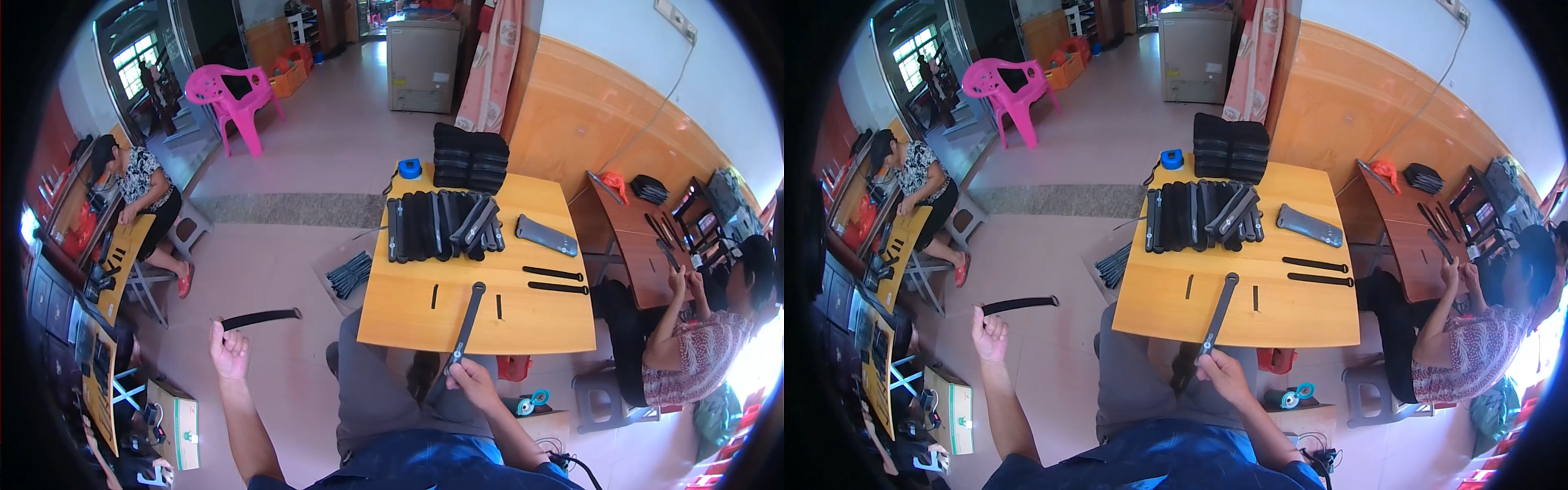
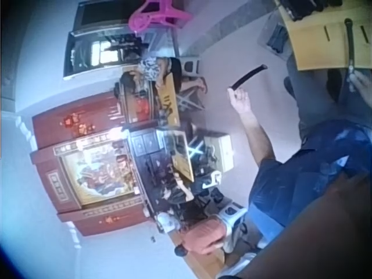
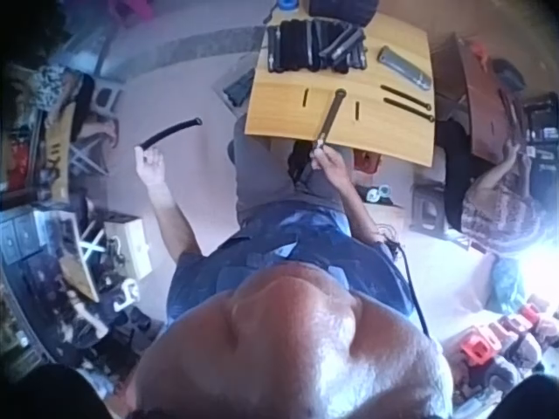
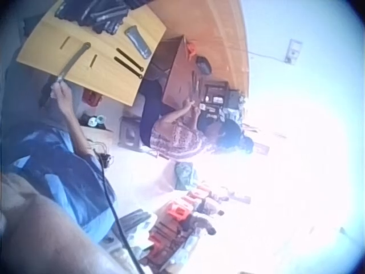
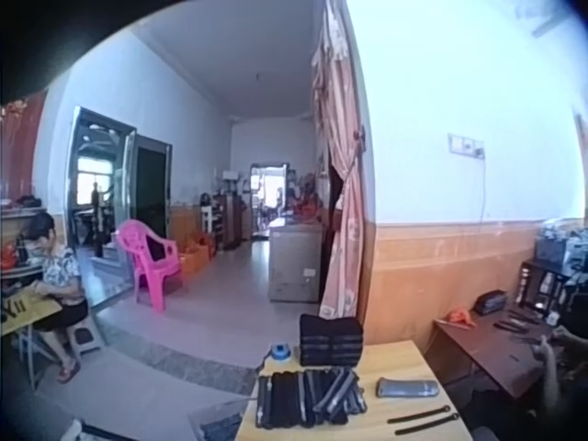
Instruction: Checking, organizing, and preparing textile straps with labels on a workspace.
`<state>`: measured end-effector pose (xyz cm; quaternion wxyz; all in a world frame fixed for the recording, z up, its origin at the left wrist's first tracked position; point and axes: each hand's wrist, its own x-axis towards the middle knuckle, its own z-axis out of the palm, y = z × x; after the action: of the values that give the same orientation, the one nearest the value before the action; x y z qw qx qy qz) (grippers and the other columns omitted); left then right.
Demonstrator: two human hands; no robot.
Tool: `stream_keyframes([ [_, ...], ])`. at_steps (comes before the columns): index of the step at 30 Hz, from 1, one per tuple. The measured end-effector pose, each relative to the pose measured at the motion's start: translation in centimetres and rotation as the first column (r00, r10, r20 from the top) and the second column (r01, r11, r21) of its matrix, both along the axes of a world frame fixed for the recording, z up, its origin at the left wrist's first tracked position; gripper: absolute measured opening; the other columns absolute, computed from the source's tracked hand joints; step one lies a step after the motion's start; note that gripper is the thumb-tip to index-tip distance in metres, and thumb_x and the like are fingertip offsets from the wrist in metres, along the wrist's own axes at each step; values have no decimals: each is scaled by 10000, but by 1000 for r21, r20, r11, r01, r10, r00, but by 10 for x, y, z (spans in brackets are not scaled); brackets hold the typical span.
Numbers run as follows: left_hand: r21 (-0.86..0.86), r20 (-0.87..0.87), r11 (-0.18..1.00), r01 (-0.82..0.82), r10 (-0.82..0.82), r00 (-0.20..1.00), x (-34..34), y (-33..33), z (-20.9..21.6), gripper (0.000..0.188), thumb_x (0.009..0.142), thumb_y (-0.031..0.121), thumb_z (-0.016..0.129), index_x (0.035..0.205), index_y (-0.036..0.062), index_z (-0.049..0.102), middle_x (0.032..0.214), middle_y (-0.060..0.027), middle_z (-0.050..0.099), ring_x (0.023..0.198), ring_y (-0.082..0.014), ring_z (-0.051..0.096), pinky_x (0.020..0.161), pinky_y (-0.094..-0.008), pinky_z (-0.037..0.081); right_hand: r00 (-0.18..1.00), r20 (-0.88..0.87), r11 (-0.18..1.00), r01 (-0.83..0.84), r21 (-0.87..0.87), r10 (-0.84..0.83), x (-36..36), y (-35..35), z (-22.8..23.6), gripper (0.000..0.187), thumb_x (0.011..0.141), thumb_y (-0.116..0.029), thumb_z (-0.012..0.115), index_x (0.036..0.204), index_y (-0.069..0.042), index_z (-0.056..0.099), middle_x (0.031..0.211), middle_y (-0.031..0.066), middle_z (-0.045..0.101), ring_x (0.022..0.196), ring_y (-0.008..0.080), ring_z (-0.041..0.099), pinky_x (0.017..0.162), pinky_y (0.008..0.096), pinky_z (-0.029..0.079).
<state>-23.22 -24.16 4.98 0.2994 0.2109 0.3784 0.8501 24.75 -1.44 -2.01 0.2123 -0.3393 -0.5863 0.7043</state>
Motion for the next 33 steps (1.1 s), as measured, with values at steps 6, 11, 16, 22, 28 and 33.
stream_keyframes([
  [6,15,-89,994,112,-110,990,28,27,17,273,1106,319,511,909,130,497,568,62,306,418,-64,256,393,-253,264,931,143,922,295,249,-337,-35,2,12,390,1033,-317,630,797,-13,697,619,32,644,587,97,623,584,272,504],
  [11,32,-112,985,169,-164,980,45,34,25,295,1088,297,554,867,134,448,568,62,326,424,-58,268,400,-253,245,882,159,868,378,321,-443,-53,12,7,497,1023,-305,672,610,-33,623,551,13,607,511,78,569,503,263,437],
  [16,7,-158,972,233,-229,961,68,30,35,275,1066,297,601,887,126,481,576,62,363,424,-58,287,401,-264,234,881,252,885,301,354,-400,-54,11,15,510,1016,-333,692,606,-37,630,536,14,608,512,74,568,511,269,446],
  [22,-75,-176,945,317,-325,929,125,53,60,370,983,312,719,781,138,462,569,67,390,452,-49,334,424,-254,260,937,199,942,238,237,-287,-48,-9,20,447,1041,-354,656,727,-36,671,621,23,649,576,81,603,555,270,482],
  [28,-313,-677,890,333,-455,579,209,94,87,421,934,237,750,651,57,495,568,23,493,468,-86,407,465,-311,278,925,-332,869,-313,-384,187,-50,-38,55,526,1096,-520,452,1154,-36,647,995,73,725,889,147,703,795,285,548],
  [33,-259,-793,841,475,-466,392,263,119,88,403,916,206,769,675,55,482,542,-34,432,432,-180,418,449,-329,288,719,-694,803,-400,-441,-23,-38,-27,90,539,1101,-474,453,1368,-16,557,1212,109,684,1023,192,692,932,343,536],
])
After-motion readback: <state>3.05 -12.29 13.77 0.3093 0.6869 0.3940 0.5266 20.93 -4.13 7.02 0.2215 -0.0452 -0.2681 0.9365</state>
